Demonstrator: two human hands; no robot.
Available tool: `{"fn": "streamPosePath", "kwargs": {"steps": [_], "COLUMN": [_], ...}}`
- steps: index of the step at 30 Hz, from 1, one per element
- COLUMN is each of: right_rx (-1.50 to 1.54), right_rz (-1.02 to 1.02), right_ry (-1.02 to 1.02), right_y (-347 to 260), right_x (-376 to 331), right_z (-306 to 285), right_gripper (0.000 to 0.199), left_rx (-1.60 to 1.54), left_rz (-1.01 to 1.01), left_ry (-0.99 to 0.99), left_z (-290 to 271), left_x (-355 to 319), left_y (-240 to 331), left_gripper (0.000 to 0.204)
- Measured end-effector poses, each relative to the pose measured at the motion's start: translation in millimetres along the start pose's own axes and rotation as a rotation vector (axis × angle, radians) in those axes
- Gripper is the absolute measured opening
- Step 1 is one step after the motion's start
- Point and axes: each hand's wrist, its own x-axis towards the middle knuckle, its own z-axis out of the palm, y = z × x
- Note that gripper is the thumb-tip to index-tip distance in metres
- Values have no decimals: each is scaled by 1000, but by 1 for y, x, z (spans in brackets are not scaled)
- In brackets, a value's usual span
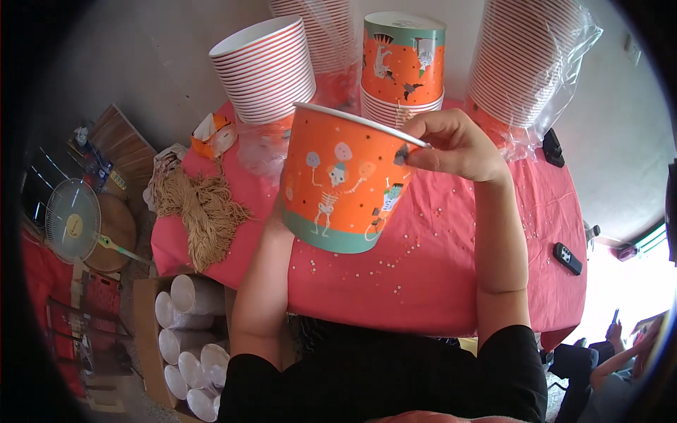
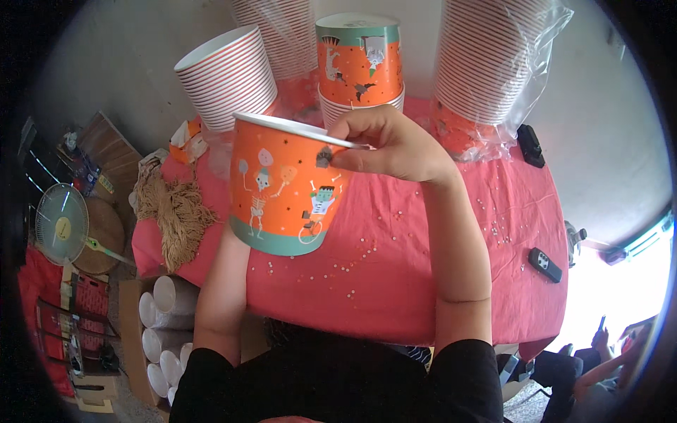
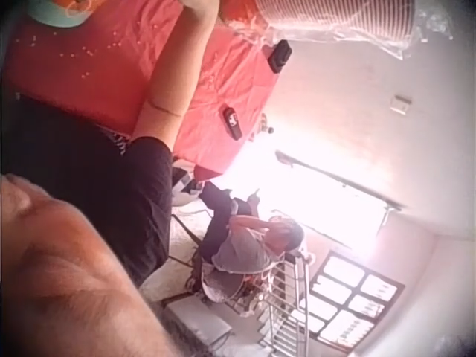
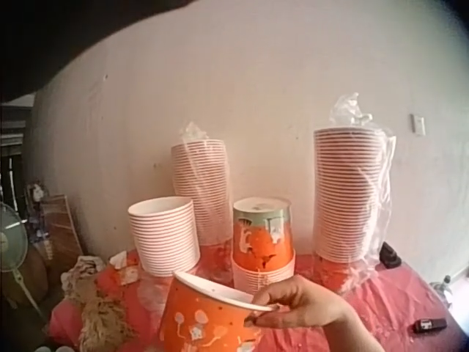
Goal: Attaching elastic strings to the rim of paper buckets as part of a manufacturing or packaging process.
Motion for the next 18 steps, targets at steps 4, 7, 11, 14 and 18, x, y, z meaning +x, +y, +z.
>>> {"fn": "streamPosePath", "kwargs": {"steps": [4,7,11,14,18], "right_rx": [76,-56,-91,-48,3], "right_rz": [-24,93,88,138,122], "right_ry": [89,109,122,96,63], "right_y": [-8,-3,0,-4,2], "right_x": [1,3,8,8,10], "right_z": [6,7,15,17,18], "right_gripper": [15,16,18,20,18], "left_rx": [59,168,396,452,480], "left_rz": [-55,-48,78,79,101], "left_ry": [71,92,99,145,145], "left_z": [-3,18,46,51,54], "left_x": [1,3,2,3,4], "left_y": [10,16,16,20,23], "left_gripper": [60,73,99,109,110]}}
